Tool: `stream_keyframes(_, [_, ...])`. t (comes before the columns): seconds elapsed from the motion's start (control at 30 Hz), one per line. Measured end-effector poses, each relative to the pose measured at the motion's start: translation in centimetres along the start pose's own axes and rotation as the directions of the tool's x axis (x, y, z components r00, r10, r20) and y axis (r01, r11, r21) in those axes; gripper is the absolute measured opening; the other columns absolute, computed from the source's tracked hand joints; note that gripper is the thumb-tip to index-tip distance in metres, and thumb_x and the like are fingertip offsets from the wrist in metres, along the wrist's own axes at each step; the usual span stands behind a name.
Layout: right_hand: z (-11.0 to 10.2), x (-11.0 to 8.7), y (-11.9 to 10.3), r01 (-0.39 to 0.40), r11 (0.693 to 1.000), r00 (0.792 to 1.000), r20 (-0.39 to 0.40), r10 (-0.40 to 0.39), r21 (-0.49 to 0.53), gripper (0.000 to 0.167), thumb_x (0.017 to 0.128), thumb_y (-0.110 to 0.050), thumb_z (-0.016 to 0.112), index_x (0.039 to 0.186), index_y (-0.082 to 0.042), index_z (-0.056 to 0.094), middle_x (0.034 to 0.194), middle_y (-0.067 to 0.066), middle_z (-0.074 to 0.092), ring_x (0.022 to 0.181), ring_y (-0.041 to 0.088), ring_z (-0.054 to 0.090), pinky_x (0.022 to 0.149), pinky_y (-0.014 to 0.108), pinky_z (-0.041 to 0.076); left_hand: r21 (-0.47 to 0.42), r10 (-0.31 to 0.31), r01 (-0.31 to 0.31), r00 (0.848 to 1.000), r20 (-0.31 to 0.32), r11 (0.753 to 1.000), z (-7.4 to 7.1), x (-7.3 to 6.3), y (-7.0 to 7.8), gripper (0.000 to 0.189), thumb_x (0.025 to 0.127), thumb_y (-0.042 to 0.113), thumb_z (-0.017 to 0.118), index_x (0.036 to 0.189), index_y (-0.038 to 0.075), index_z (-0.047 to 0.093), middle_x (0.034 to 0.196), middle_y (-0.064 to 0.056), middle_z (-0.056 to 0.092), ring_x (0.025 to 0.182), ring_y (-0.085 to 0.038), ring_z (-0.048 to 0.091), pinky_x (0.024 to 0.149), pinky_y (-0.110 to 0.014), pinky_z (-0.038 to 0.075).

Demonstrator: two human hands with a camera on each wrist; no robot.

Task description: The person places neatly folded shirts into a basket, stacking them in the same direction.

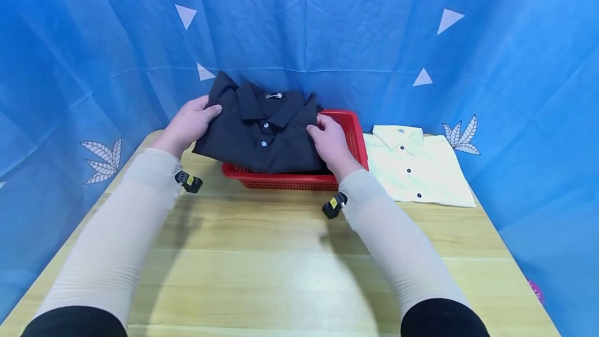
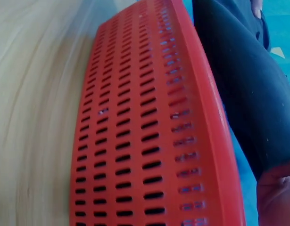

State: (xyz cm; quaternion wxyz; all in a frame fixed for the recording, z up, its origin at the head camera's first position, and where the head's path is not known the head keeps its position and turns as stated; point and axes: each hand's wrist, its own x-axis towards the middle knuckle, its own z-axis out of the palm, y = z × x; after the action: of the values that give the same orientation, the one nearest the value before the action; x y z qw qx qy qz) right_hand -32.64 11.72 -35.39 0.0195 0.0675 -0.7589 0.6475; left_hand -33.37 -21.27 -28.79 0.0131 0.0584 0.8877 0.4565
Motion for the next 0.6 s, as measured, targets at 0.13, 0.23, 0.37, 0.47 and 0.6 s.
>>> stream_keyframes(0.13, [-1.0, 0.0, -0.4, -0.04, 0.999, 0.999, -0.024, 0.04, -0.002, 0.024, 0.103, -0.024, 0.058, 0.121, -0.011, 0.066, 0.123, 0.005, 0.061, 0.11, 0.023, 0.055, 0.093, 0.04, 0.049, 0.011, 0.009, -0.009, 1.0, 0.006, 1.0, 0.7, 0.3, 0.3, 0.038, 0.108, 0.036, 0.045, 0.13, 0.006, 0.055, 0.129, -0.013, 0.055, 0.119, -0.028, 0.049, 0.101, -0.046, 0.039])
stream_keyframes(0.23, [-1.6, 0.0, -0.6, -0.05, 0.999, 0.998, -0.04, 0.05, -0.008, 0.023, 0.103, -0.022, 0.057, 0.119, -0.008, 0.066, 0.121, 0.007, 0.06, 0.106, 0.024, 0.055, 0.088, 0.039, 0.048, 0.02, 0.01, -0.01, 1.0, 0.014, 1.0, 1.2, 0.6, 0.4, 0.038, 0.108, 0.036, 0.046, 0.131, 0.007, 0.054, 0.131, -0.012, 0.055, 0.12, -0.028, 0.049, 0.102, -0.046, 0.039])
stream_keyframes(0.37, [-2.2, 0.2, -0.5, -0.049, 0.998, 0.998, -0.05, 0.048, -0.031, 0.023, 0.102, -0.018, 0.055, 0.119, -0.006, 0.066, 0.12, 0.008, 0.059, 0.104, 0.023, 0.054, 0.087, 0.037, 0.048, 0.05, 0.003, -0.004, 1.0, 0.021, 0.999, 1.9, 0.9, 0.5, 0.042, 0.108, 0.037, 0.045, 0.137, 0.008, 0.051, 0.138, -0.012, 0.052, 0.125, -0.028, 0.047, 0.106, -0.047, 0.038])
stream_keyframes(0.47, [-2.8, 0.4, -0.2, -0.049, 0.998, 0.997, -0.063, 0.046, -0.049, 0.022, 0.102, -0.017, 0.055, 0.117, -0.005, 0.065, 0.119, 0.009, 0.058, 0.105, 0.023, 0.052, 0.087, 0.037, 0.047, 0.061, 0.002, -0.004, 1.0, 0.024, 0.998, 2.5, 1.2, 0.6, 0.044, 0.108, 0.037, 0.045, 0.142, 0.008, 0.048, 0.142, -0.012, 0.05, 0.128, -0.028, 0.045, 0.109, -0.048, 0.037])
stream_keyframes(0.6, [-3.5, 0.5, 0.2, -0.063, 0.995, 0.996, -0.075, 0.056, -0.082, 0.02, 0.103, -0.017, 0.054, 0.115, -0.005, 0.064, 0.119, 0.01, 0.058, 0.106, 0.024, 0.052, 0.088, 0.038, 0.047, 0.049, 0.009, -0.011, 0.999, 0.042, 0.999, 3.2, 1.4, 0.4, 0.046, 0.109, 0.034, 0.043, 0.149, 0.01, 0.045, 0.148, -0.01, 0.047, 0.135, -0.027, 0.042, 0.113, -0.048, 0.034])
